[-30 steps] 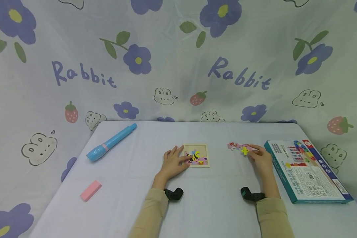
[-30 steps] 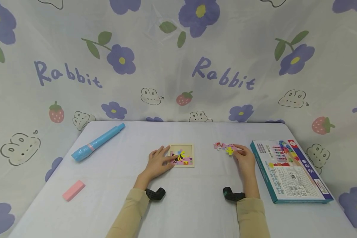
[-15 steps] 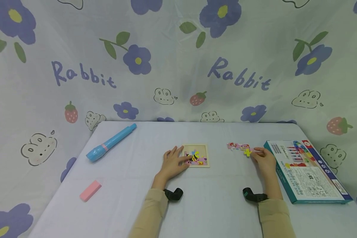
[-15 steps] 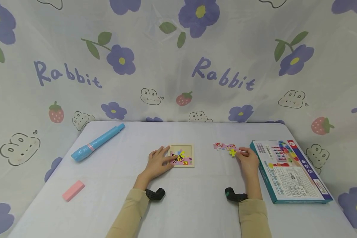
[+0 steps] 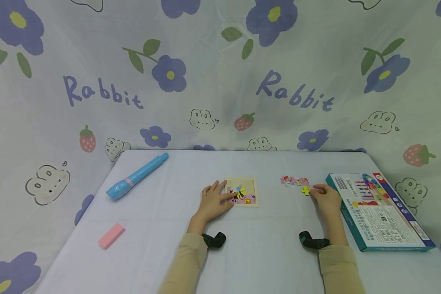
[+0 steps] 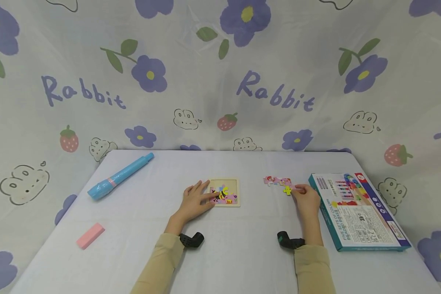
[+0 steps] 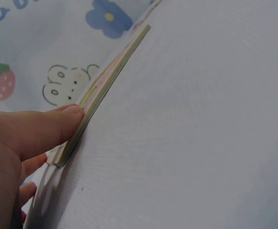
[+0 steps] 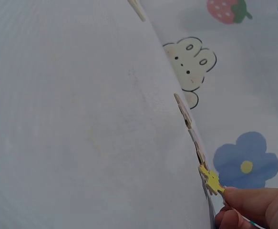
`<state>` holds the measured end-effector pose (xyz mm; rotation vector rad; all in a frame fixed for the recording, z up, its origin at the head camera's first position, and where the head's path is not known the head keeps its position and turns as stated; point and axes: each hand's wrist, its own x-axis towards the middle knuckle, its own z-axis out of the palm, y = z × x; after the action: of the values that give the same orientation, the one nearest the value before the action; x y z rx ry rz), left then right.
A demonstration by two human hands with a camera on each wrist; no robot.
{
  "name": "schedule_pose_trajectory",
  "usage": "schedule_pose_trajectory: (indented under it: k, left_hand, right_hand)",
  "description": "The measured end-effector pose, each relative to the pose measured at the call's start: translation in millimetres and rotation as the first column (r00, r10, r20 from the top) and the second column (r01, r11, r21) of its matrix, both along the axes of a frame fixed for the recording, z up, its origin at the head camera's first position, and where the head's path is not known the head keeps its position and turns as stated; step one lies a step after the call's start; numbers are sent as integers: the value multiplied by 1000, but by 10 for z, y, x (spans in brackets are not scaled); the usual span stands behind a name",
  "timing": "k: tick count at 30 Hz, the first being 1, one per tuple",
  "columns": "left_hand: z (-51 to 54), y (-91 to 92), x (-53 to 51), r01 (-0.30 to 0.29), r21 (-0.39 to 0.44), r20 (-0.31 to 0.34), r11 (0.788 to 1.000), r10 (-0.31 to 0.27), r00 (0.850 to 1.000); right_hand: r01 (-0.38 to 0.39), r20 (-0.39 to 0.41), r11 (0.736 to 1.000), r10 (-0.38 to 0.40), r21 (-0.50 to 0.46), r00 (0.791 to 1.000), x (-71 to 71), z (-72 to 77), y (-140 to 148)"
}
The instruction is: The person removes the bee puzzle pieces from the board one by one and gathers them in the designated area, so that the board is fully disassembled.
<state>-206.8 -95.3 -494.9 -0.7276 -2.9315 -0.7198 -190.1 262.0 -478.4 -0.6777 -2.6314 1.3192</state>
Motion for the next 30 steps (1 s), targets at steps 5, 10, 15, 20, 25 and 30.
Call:
schedule_pose_trajectory:
  k: [5,10,15,20,25,30]
  left_hand:
    - [-9,-6,-5,-2,-14,-6,1000,2,1000]
    - [-13,-11,-6,0,-10,-15,1000,-1,1000]
    - [-29,-24,4,21,51,-33,998,-20,999]
    - [-51,-42,5,38,71,-67,997,-33,997]
    - [-17,-18,-8,17,29,-26,999,-16,1000]
    - [-5,2,-12,-5,-29,-15,1000,5,1000]
  right_hand:
    - [-4,-3,999,4,41,1000,-9,-7,-9]
    - [-3,9,999,3,50,1000,-18,6,-24]
    - [-2,12,998,1,57,1000,-17,23,-39]
    - [-11,11,997,11,77,1000,-16,34,-41]
    - [-13,8,998,12,60,1000,-16,47,-41]
    - [-21,0,999,21,35,1000,-27,78,-48]
